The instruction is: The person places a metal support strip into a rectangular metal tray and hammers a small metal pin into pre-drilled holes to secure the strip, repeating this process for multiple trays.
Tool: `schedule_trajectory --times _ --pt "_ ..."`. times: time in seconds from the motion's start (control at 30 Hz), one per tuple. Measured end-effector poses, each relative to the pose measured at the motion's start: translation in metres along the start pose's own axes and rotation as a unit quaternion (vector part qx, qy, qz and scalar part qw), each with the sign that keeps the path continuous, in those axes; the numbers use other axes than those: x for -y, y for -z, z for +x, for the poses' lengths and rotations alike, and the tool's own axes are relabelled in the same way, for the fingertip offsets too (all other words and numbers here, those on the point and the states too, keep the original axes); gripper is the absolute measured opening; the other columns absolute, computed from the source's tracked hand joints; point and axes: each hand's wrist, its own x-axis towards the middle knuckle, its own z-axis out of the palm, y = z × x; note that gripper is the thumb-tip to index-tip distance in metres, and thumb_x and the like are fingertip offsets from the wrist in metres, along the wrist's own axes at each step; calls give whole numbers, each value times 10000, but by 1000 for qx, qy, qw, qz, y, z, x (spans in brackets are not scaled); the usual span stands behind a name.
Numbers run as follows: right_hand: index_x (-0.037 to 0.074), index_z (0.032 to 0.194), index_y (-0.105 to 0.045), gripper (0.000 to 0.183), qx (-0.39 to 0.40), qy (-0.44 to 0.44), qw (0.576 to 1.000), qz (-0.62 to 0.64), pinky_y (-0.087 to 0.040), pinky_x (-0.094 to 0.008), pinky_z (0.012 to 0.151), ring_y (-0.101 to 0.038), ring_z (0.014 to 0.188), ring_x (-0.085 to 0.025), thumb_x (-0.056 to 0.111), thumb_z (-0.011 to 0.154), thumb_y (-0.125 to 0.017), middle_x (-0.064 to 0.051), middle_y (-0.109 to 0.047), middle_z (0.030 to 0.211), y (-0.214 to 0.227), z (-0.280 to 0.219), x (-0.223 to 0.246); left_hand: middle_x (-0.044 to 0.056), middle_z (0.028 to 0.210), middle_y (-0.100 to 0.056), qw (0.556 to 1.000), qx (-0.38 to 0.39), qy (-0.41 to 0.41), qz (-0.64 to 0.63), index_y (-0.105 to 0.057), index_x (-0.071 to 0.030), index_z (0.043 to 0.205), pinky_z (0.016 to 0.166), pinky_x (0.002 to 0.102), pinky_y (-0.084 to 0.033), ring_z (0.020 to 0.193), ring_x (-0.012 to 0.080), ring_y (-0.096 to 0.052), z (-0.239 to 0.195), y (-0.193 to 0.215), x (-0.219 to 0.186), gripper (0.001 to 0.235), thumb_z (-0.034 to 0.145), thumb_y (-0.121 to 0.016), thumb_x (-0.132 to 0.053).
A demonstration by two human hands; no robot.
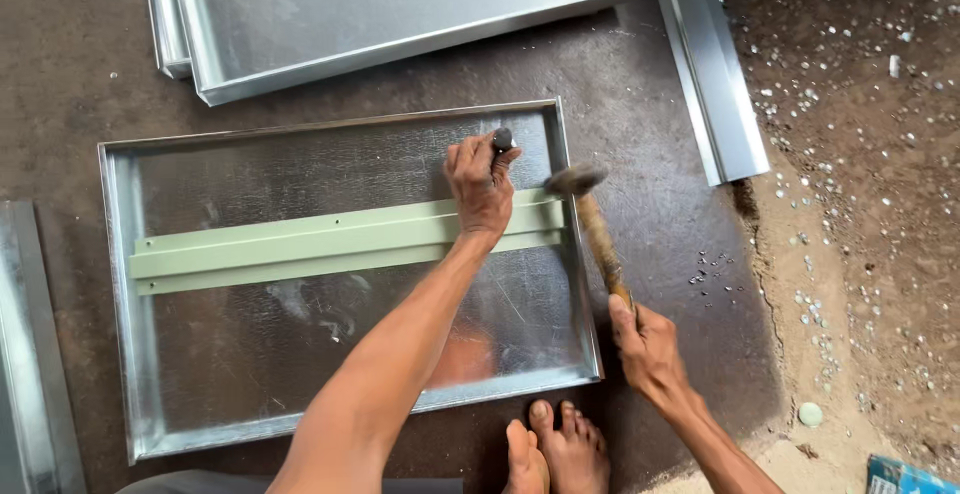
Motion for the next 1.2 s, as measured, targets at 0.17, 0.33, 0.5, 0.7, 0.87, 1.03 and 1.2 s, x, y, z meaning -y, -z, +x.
schedule_trajectory --times 0.17,0.33,0.5,0.7,0.87,1.03,1.2 --pt "-13 803 -590 475 -39 39 997 53 -394 -303 452 -464 527 -110 378 1073 -585 -31 -504 599 45 2 62 25 949 -669 999 30 18 16 -727 -86 1104 889 375 -444 915 215 -553 16 -2 5 321 964 -694 -373" --pt "-11 844 -631 468 -52 46 994 -83 -392 -332 468 -454 527 -146 408 1045 -568 -66 -497 573 42 -19 53 29 956 -659 1000 -2 -20 10 -713 -83 1092 908 395 -442 930 234 -552 3 -1 3 337 1000 -623 -394" --pt "-10 886 -672 481 -62 21 991 -115 -390 -361 484 -443 526 -183 438 1016 -551 -101 -491 548 28 -16 35 29 893 -652 999 25 -9 17 -723 -75 1106 811 408 -453 873 217 -560 11 -12 13 370 998 -609 -410" --pt "46 983 -727 312 -191 10 965 -182 -496 -394 556 -666 559 -283 343 914 -661 -138 -639 619 87 -109 -80 167 918 -596 976 165 -48 -132 -559 -7 1005 785 457 -489 875 321 -587 -1 31 -24 130 989 -576 -135" --pt "12 1026 -700 361 -208 56 915 -340 -598 -391 646 -731 730 -264 300 817 -759 -144 -712 893 105 -161 -117 175 834 -649 878 470 -38 -80 -578 -50 974 666 487 -506 787 357 -643 -117 112 -98 482 722 -829 -375" --pt "10 1150 -709 288 -239 254 913 -211 -547 -421 937 -703 1040 -323 248 1019 -615 -160 -716 1167 106 -35 -47 73 842 -663 895 424 -113 -81 -608 -94 985 787 480 -509 833 293 -669 -159 111 -101 287 778 -779 -192" --pt "28 1146 -751 312 -287 239 911 -175 -522 -430 862 -659 982 -316 287 985 -681 -174 -704 1097 113 67 0 97 876 -610 874 484 43 -20 -543 -58 980 775 432 -526 806 272 -653 -157 101 -102 298 847 -738 -240"
